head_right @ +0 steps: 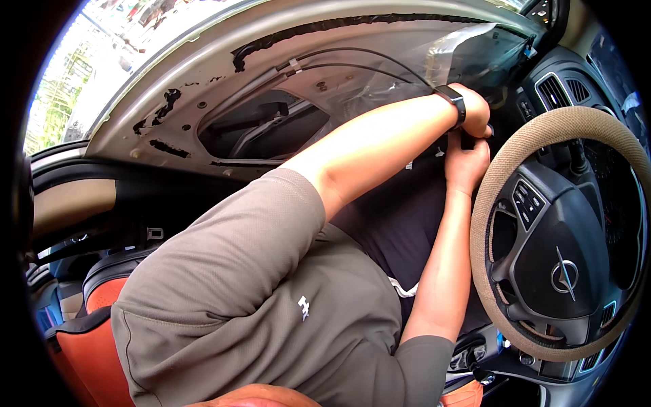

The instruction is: The person works on the interior of a car door while sitting in the driver's seat. They reach toward the door panel and manipulate the wiring and internal components after the panel has been removed.

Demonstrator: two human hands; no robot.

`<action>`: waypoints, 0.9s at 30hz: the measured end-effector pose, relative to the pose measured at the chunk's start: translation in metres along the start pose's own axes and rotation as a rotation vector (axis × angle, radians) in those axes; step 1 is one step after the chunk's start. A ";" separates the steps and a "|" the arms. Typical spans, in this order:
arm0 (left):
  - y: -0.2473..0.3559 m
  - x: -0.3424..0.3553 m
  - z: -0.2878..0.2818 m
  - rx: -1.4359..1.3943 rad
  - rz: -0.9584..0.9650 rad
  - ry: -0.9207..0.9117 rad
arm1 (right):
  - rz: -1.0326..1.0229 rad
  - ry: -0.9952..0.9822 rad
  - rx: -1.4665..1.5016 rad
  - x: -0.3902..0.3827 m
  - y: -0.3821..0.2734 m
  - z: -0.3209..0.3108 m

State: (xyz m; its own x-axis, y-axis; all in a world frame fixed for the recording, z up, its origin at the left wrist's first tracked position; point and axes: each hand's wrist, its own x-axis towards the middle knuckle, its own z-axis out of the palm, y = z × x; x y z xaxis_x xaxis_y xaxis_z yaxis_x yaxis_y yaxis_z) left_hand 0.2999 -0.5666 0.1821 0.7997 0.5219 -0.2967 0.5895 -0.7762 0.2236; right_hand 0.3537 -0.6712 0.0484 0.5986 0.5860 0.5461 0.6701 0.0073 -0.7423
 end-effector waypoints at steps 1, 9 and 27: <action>-0.002 -0.002 -0.002 -0.004 -0.009 0.003 | 0.006 -0.016 -0.003 0.000 -0.001 0.002; -0.002 0.000 0.003 0.006 -0.012 -0.007 | 0.066 -0.142 0.026 0.000 -0.007 -0.014; -0.002 0.009 0.008 -0.013 0.148 -0.001 | -0.107 -0.112 0.119 0.004 0.014 -0.015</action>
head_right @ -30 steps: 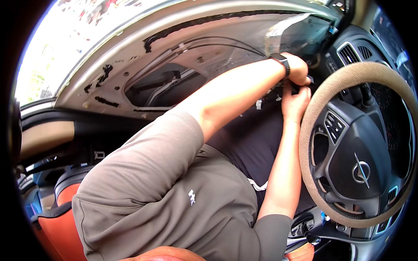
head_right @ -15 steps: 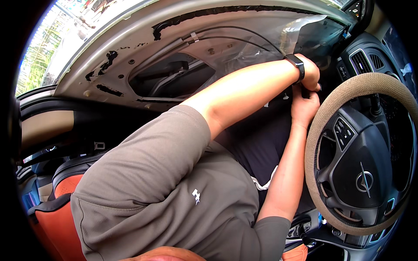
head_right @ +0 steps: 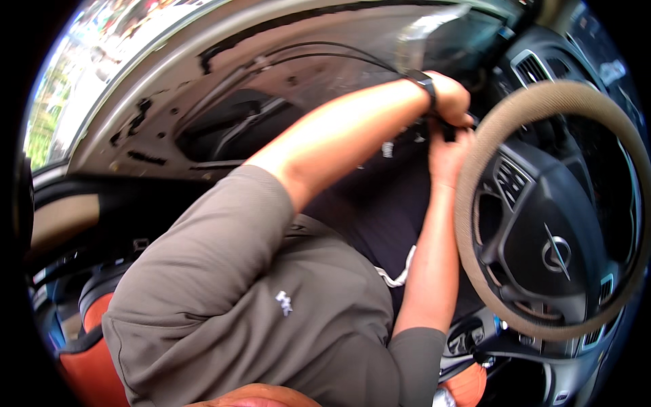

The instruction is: The person works on the interior of a car door while sitting in the driver's seat. They reach toward the door panel and manipulate the wiring and internal components after the panel has been removed.

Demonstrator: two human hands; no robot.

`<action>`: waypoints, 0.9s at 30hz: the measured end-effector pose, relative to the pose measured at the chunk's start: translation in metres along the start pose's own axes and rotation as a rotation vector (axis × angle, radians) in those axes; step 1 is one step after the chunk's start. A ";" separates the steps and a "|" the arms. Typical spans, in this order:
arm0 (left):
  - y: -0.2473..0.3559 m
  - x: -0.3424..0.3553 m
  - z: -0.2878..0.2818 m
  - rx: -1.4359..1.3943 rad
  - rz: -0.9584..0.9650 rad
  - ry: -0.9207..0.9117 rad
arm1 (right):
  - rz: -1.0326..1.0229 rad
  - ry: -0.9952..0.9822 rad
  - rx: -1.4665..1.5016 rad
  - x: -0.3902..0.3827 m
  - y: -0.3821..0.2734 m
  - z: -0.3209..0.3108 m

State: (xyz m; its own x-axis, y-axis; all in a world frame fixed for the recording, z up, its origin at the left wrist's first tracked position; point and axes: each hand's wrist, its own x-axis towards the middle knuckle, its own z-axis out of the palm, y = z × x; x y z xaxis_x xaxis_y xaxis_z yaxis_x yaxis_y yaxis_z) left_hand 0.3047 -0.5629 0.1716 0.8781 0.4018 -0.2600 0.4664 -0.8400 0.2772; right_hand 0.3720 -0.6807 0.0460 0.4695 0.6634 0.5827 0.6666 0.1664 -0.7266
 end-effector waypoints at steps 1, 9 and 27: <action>-0.006 0.000 0.003 -0.038 0.017 0.010 | -0.034 0.020 -0.052 -0.004 -0.007 0.005; 0.000 -0.027 -0.029 -0.039 0.080 0.121 | 0.039 0.142 -0.014 -0.022 -0.026 -0.010; -0.009 -0.104 -0.027 -0.017 0.057 0.320 | -0.052 0.173 -0.137 -0.028 -0.046 -0.020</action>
State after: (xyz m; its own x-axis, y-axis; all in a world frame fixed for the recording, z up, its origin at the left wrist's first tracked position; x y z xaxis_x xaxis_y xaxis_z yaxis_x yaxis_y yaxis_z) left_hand 0.2125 -0.5874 0.2209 0.8908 0.4505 0.0596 0.4145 -0.8594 0.2993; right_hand 0.3397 -0.7222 0.0704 0.5168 0.5194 0.6805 0.7594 0.0890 -0.6446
